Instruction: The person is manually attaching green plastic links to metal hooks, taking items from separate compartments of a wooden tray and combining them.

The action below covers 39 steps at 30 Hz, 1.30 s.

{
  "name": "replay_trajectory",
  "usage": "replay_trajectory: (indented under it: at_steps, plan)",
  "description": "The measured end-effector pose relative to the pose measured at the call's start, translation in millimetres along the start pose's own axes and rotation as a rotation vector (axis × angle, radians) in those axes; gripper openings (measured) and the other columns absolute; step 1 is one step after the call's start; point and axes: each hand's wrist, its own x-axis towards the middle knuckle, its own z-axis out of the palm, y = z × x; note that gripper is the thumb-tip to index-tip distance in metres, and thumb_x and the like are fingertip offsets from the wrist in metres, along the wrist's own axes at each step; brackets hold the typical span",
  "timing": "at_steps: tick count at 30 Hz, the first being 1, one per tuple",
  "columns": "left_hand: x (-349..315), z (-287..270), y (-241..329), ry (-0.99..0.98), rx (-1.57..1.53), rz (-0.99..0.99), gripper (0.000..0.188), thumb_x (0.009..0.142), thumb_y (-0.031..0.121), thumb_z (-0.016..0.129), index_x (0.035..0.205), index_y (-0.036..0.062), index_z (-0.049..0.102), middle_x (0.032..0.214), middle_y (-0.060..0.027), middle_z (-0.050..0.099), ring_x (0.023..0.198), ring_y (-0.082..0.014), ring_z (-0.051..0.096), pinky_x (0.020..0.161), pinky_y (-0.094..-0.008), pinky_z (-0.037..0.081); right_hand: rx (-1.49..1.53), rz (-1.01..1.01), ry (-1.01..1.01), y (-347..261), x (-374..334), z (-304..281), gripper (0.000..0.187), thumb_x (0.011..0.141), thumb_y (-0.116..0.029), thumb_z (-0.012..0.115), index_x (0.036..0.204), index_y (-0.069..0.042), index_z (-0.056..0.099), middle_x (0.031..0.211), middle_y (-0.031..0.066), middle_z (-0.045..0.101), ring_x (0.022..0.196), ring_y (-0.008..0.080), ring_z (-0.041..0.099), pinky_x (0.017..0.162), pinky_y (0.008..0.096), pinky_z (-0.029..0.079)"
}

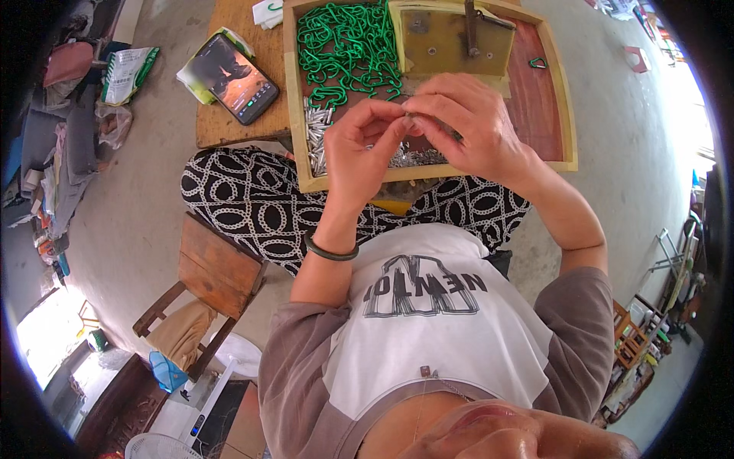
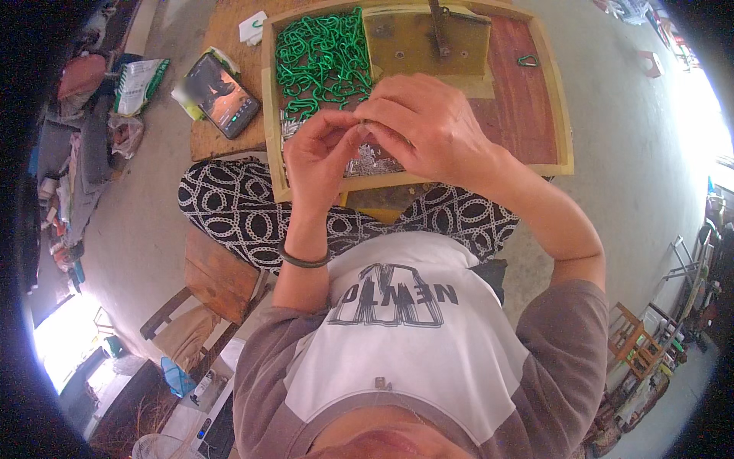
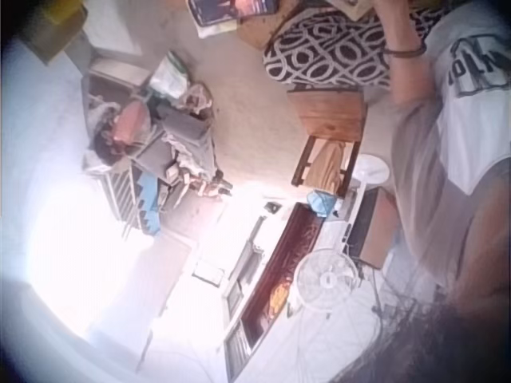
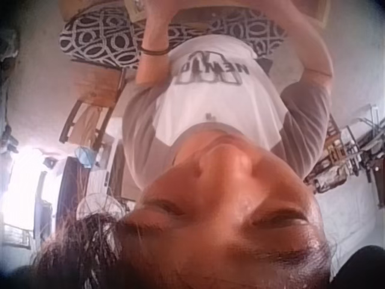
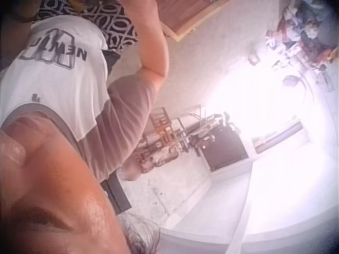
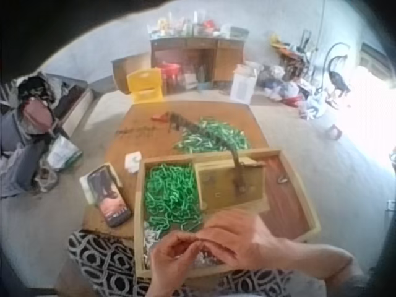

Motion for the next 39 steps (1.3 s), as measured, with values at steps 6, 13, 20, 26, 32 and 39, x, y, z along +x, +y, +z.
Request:
replay_trajectory:
  at_steps: [6,13,20,26,32,39]
  plan:
    - [-1,10,0,0.014,-0.043,0.03,0.01,0.095,-0.003,0.07,0.104,-0.0057,0.069,0.096,-0.0102,0.076,0.089,-0.0153,0.075,0.078,-0.0257,0.06,0.075,0.037,-0.043,2,4,-9,0.018,0.082,-0.005,0.076,0.1,-0.004,0.072,0.088,0.0107,0.068,0.079,0.0328,0.069,0.068,0.0398,0.056]
    - [11,15,2,0.059,-0.025,-0.036,0.029,0.097,0.003,0.07,0.125,-0.0031,0.063,0.1,-0.0099,0.075,0.089,-0.0156,0.074,0.075,-0.0239,0.056,0.094,0.312,-0.127,29,25,-22,0.014,0.093,-0.014,0.07,0.106,-0.007,0.071,0.081,0.0131,0.07,0.069,0.0286,0.07,0.065,0.0373,0.054]
    - [4,-14,0,0.272,-0.039,0.086,0.021,0.103,0.008,0.064,0.121,-0.0023,0.063,0.098,-0.0088,0.074,0.085,-0.0166,0.074,0.072,-0.0228,0.054,-0.162,0.485,-0.169,39,76,-42,0.021,0.093,-0.019,0.064,0.103,-0.003,0.072,0.092,0.0221,0.073,0.085,0.0406,0.071,0.078,0.0474,0.055]
    - [6,-13,-3,0.272,-0.054,0.124,0.018,0.105,0.013,0.063,0.116,0.0,0.064,0.092,-0.0064,0.075,0.081,-0.0159,0.075,0.065,-0.0208,0.046,-0.251,0.416,-0.219,62,87,-33,0.021,0.092,-0.015,0.056,0.097,-0.001,0.072,0.09,0.0233,0.073,0.085,0.0411,0.07,0.078,0.0491,0.055]
    - [5,-15,-2,0.271,-0.057,0.136,0.016,0.105,0.012,0.063,0.114,0.0003,0.065,0.09,-0.0059,0.075,0.08,-0.0157,0.074,0.064,-0.0209,0.045,-0.378,0.358,-0.346,69,99,-37,0.023,0.091,-0.015,0.056,0.095,0.0,0.073,0.091,0.0245,0.073,0.087,0.0424,0.07,0.081,0.0505,0.055]
    - [5,-15,-2,0.277,-0.057,0.135,0.015,0.105,0.012,0.062,0.113,0.0004,0.066,0.089,-0.0055,0.075,0.079,-0.0153,0.074,0.064,-0.0208,0.045,-0.375,0.353,-0.392,77,105,-31,0.021,0.089,-0.014,0.057,0.093,-0.003,0.075,0.09,0.0222,0.074,0.086,0.0418,0.071,0.08,0.0503,0.055]
